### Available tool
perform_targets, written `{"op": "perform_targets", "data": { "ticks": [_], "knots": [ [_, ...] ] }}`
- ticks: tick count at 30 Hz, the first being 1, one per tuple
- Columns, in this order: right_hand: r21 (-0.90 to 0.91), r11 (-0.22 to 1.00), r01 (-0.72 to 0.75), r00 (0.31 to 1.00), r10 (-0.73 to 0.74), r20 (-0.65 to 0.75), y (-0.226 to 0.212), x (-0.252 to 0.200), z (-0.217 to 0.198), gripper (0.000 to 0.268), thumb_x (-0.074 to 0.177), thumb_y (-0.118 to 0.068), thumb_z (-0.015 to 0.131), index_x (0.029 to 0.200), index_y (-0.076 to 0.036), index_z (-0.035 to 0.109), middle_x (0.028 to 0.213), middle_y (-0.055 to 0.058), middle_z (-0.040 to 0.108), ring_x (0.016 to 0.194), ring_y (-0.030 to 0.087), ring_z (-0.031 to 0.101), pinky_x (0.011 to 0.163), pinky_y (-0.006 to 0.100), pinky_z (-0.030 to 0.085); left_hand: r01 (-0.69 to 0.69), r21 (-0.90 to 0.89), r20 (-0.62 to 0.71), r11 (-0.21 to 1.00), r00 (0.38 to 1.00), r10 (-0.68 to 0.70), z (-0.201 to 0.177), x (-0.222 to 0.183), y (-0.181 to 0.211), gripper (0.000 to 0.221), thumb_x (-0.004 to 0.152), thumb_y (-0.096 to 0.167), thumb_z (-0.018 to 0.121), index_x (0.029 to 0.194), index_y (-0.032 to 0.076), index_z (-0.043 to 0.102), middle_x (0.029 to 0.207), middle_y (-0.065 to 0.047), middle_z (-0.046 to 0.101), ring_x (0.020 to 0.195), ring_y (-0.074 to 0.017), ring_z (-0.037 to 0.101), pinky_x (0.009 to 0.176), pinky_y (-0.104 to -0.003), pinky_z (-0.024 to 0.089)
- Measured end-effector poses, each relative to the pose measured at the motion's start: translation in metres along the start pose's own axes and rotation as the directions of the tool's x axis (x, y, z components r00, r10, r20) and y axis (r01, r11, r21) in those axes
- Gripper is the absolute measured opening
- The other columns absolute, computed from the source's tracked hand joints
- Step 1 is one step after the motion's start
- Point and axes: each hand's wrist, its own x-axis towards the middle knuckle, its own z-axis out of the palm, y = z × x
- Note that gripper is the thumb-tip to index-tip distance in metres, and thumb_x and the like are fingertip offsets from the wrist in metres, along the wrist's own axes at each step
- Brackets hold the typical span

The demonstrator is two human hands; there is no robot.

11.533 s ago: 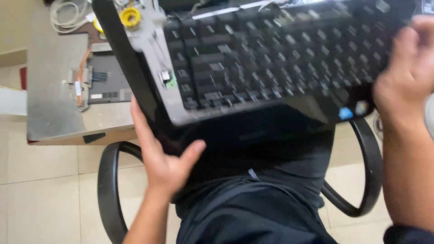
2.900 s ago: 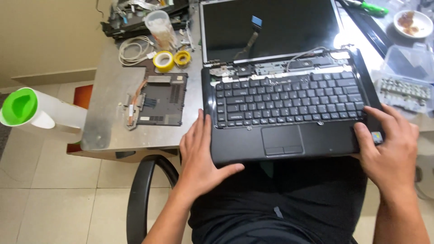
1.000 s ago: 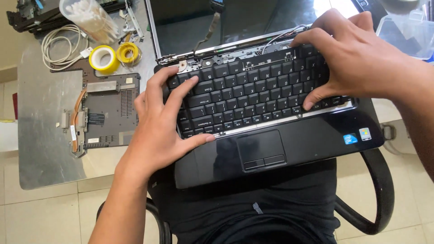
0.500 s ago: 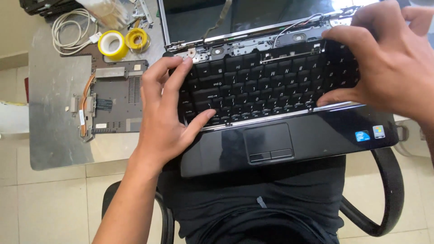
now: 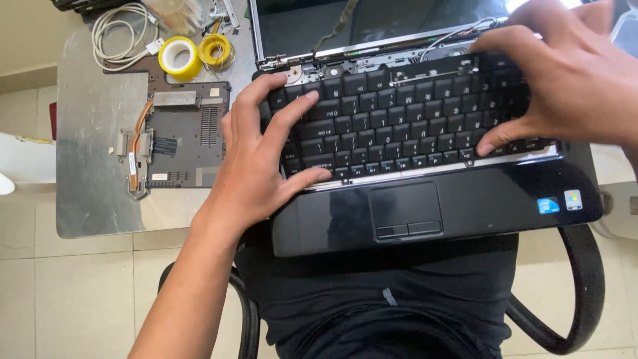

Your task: Technician reinstalling a hard drive and a keyboard into a laptop chassis using a screwdriver.

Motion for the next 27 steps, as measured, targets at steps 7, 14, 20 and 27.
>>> {"op": "perform_targets", "data": {
  "ticks": [7, 14, 20, 27],
  "knots": [
    [-0.076, 0.997, 0.005, 0.982, -0.020, -0.186, -0.023, -0.037, -0.014, 0.114, 0.072, -0.070, 0.088, 0.152, 0.001, 0.050, 0.128, 0.033, 0.055, 0.118, 0.043, 0.053, 0.101, 0.053, 0.047, -0.160, 0.082, -0.138, 0.984, 0.976, 0.170, 0.005, -0.006, -0.007, 0.123, 0.069, 0.038, 0.119, 0.158, 0.008, 0.039, 0.139, -0.014, 0.029, 0.125, -0.0320, 0.050, 0.113, -0.048, 0.047],
    [-0.204, 0.972, -0.114, 0.989, 0.090, -0.120, -0.023, -0.033, -0.025, 0.112, 0.070, -0.084, 0.078, 0.158, -0.017, 0.061, 0.140, 0.018, 0.058, 0.116, 0.035, 0.066, 0.075, 0.051, 0.062, -0.136, 0.023, -0.125, 0.990, 0.983, 0.138, -0.001, 0.003, 0.007, 0.099, 0.086, 0.050, 0.099, 0.155, 0.005, 0.042, 0.136, -0.019, 0.035, 0.130, -0.0364, 0.044, 0.117, -0.053, 0.043],
    [0.148, 0.986, 0.074, 0.996, -0.067, -0.053, -0.015, -0.005, -0.028, 0.112, 0.063, -0.069, 0.081, 0.153, -0.009, 0.053, 0.133, 0.029, 0.050, 0.129, 0.052, 0.050, 0.113, 0.058, 0.029, -0.049, 0.057, -0.051, 0.997, 0.997, 0.052, 0.001, 0.009, 0.008, 0.112, 0.074, 0.049, 0.100, 0.158, 0.005, 0.039, 0.142, -0.019, 0.035, 0.136, -0.0370, 0.042, 0.108, -0.058, 0.040],
    [0.023, 0.997, 0.075, 0.992, -0.072, -0.107, -0.019, -0.009, -0.036, 0.114, 0.065, -0.077, 0.082, 0.148, -0.005, 0.053, 0.124, 0.025, 0.048, 0.113, 0.046, 0.058, 0.098, 0.052, 0.046, -0.069, 0.040, -0.153, 0.997, 0.985, 0.074, 0.012, 0.001, 0.004, 0.112, 0.090, 0.053, 0.091, 0.165, 0.009, 0.021, 0.151, -0.020, 0.029, 0.148, -0.0382, 0.035, 0.125, -0.057, 0.034]
  ]
}}
